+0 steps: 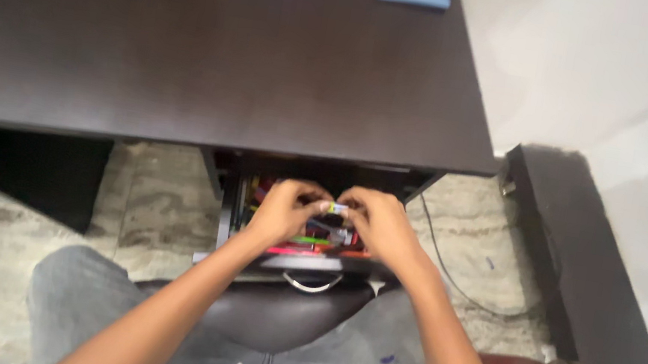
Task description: The person repeatedly opens a desk drawer, removes colored pens and small stationery items, and places them on the desk surface. The person continues to take items from the drawer and arrange them on the desk.
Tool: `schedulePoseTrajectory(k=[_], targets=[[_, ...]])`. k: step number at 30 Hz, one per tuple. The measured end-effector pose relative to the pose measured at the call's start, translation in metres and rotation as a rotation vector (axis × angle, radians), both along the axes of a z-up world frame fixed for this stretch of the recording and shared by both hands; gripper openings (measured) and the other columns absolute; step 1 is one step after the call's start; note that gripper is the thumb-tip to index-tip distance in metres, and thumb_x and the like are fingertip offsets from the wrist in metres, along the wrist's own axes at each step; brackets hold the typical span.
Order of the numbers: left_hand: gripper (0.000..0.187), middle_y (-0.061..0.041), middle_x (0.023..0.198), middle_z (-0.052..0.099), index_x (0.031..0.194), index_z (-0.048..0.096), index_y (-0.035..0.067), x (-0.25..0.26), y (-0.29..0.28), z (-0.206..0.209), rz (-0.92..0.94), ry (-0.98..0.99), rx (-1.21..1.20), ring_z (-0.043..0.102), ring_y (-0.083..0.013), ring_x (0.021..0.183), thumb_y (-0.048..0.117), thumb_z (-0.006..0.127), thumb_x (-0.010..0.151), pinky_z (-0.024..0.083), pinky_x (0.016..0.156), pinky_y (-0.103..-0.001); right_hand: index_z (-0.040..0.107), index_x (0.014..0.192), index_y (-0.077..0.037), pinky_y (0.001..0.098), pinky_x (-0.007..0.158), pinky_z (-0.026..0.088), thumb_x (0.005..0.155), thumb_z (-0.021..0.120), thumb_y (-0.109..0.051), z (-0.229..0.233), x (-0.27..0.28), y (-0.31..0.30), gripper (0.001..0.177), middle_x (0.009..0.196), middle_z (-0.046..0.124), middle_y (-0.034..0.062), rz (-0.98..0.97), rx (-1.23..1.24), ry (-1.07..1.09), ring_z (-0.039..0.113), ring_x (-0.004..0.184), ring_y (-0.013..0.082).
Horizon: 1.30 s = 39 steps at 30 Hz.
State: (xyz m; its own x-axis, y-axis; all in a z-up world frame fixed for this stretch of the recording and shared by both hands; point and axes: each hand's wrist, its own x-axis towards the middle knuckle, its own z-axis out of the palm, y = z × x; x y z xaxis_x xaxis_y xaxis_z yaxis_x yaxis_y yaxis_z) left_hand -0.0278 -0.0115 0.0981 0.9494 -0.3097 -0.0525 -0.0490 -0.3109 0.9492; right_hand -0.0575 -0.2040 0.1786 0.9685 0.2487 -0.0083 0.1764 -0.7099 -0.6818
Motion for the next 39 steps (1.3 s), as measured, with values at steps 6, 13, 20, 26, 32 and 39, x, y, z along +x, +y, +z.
schedulePoseTrajectory(k=[6, 13, 20, 26, 32, 39], targets=[[0.020, -0.004, 0.072, 0.071, 0.102, 0.078, 0.003, -0.029, 0.013, 0.121, -0.008, -0.013, -0.148, 0.052, -0.0053, 0.050, 0.019, 0.076, 0.090, 0.046, 0.046, -0.027, 0.075, 0.103, -0.001, 0.0332, 0.057, 0.052, 0.089, 0.071, -0.007, 0.080, -0.023, 0.003, 0.015, 0.075, 0.072, 0.0120, -0.088, 0.261, 0.095, 0.061, 0.060, 0.0171], [0.023, -0.002, 0.078, 0.076, 0.104, 0.079, 0.005, 0.006, 0.009, 0.183, 0.111, -0.194, -0.159, 0.054, -0.0067, 0.049, 0.021, 0.076, 0.088, 0.046, 0.045, -0.027, 0.075, 0.103, -0.001, 0.0289, 0.068, 0.059, 0.082, 0.077, -0.007, 0.111, 0.016, 0.011, 0.022, 0.085, 0.078, 0.0109, -0.113, 0.252, -0.394, 0.076, 0.074, 0.0153], [0.026, -0.007, 0.087, 0.081, 0.106, 0.080, 0.009, 0.114, 0.002, 0.134, 0.230, -0.398, 0.029, 0.072, -0.0139, 0.065, 0.023, 0.079, 0.084, 0.056, 0.063, -0.033, 0.076, 0.102, -0.003, 0.0326, 0.070, 0.059, 0.084, 0.077, -0.011, 0.079, 0.110, 0.027, 0.020, 0.090, 0.077, 0.0114, -0.291, 0.218, -0.452, 0.076, 0.078, 0.0217], [0.023, -0.008, 0.089, 0.081, 0.107, 0.078, 0.014, 0.157, -0.005, 0.145, 0.373, -0.142, 0.183, 0.078, -0.0256, 0.074, 0.026, 0.074, 0.088, 0.059, 0.076, -0.037, 0.075, 0.099, -0.004, 0.0422, 0.078, 0.054, 0.085, 0.074, -0.010, 0.069, 0.175, 0.040, 0.015, 0.096, 0.072, 0.0104, -0.363, 0.097, -0.616, 0.069, 0.087, 0.0302], [0.020, -0.011, 0.093, 0.079, 0.103, 0.080, 0.016, 0.199, -0.012, 0.163, 0.510, -0.133, 0.267, 0.077, -0.0305, 0.091, 0.029, 0.069, 0.092, 0.058, 0.085, -0.041, 0.076, 0.100, -0.004, 0.0463, 0.085, 0.051, 0.088, 0.071, -0.012, 0.070, 0.232, 0.043, 0.015, 0.101, 0.072, 0.0109, -0.442, -0.031, -0.722, 0.065, 0.100, 0.0338], [0.020, -0.014, 0.097, 0.077, 0.102, 0.080, 0.017, 0.241, -0.016, 0.146, 0.512, -0.238, 0.288, 0.074, -0.0344, 0.097, 0.029, 0.067, 0.093, 0.057, 0.088, -0.044, 0.077, 0.097, -0.003, 0.0458, 0.085, 0.051, 0.090, 0.070, -0.012, 0.063, 0.295, 0.041, 0.014, 0.102, 0.073, 0.0125, -0.504, -0.118, -0.853, 0.065, 0.100, 0.0343]])
